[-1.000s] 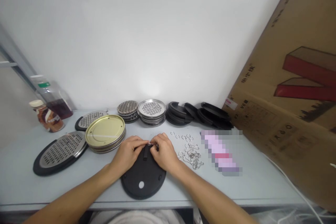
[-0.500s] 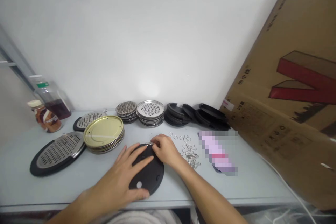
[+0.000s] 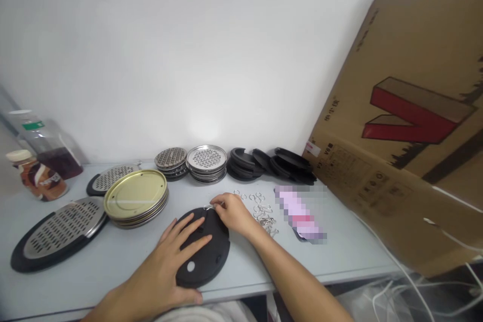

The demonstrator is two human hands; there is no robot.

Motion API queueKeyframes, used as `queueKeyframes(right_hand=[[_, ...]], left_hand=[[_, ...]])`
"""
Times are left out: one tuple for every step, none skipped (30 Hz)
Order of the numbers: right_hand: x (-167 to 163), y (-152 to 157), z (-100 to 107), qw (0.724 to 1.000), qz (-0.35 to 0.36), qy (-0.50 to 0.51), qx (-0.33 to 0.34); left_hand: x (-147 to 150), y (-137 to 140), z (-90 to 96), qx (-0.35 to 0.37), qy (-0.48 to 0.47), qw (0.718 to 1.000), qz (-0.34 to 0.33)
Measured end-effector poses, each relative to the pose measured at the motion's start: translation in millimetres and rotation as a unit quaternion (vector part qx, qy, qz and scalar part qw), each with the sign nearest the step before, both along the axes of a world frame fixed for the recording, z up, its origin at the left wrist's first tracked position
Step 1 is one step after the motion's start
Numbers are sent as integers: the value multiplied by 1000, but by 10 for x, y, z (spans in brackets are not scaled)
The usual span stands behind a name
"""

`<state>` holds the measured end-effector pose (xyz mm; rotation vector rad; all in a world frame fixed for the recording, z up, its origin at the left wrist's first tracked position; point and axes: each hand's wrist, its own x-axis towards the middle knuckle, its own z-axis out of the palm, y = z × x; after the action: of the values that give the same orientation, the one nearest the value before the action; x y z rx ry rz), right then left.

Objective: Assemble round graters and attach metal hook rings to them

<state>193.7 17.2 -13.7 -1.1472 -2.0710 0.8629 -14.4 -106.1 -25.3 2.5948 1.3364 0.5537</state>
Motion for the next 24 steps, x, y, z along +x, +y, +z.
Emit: queueKeyframes(right_hand=[[9,8,10,1000,2,12,-25],[21,20,18,998,3,23,-55],[35,36,22,996,4,33,-87],[52,55,24,992,5,41,-120],[71,74,24,987,5,51,-151],[89,93,22,982,2,62,-181],[106,110,21,976,-3,75,-205],[120,123,21,970,-9,89,-224],[128,132,23,965,-16,104,-240],[131,137,29,960,-22,119,-253],[129,137,38,955,-26,135,-264],[122,134,51,949,-28,151,-274],[113,128,66,944,-28,168,-281],[102,120,84,939,-29,185,-287],[92,112,101,935,-29,200,-292],[84,104,117,931,-28,212,-297],[79,97,131,927,-27,221,-303],[76,91,141,924,-27,226,-308],[75,87,146,922,-28,228,-313],[75,85,146,921,-31,229,-315],[75,83,142,921,-36,231,-313],[75,83,136,922,-42,232,-308],[74,82,128,923,-48,234,-302],[73,81,120,925,-52,235,-294]], left_hand=[[-3,-6,12,-1,-5,1000,-1],[-8,-13,30,-2,-13,1000,1],[-13,-19,55,0,-23,1000,4],[-21,-25,82,5,-36,999,10],[-30,-30,108,14,-51,998,15],[-41,-34,131,27,-70,997,16],[-53,-37,146,41,-92,995,10],[-65,-39,153,53,-116,992,1],[-77,-42,151,62,-141,988,-6],[-88,-45,143,66,-167,984,-7],[-97,-48,132,63,-194,979,0],[-104,-52,121,54,-221,974,17],[-110,-54,113,40,-249,967,41],[-115,-55,111,23,-276,958,70],[-120,-54,117,6,-301,948,100],[-124,-51,131,-10,-322,938,130],[-130,-45,151,-22,-338,927,158],[-136,-37,176,-29,-349,919,183],[-144,-28,201,-32,-356,911,203],[-154,-19,224,-31,-362,905,220],[-163,-9,241,-30,-367,900,233],[-173,1,251,-30,-372,896,241],[-181,11,252,-36,-378,893,243],[-187,22,244,-49,-385,890,240]])
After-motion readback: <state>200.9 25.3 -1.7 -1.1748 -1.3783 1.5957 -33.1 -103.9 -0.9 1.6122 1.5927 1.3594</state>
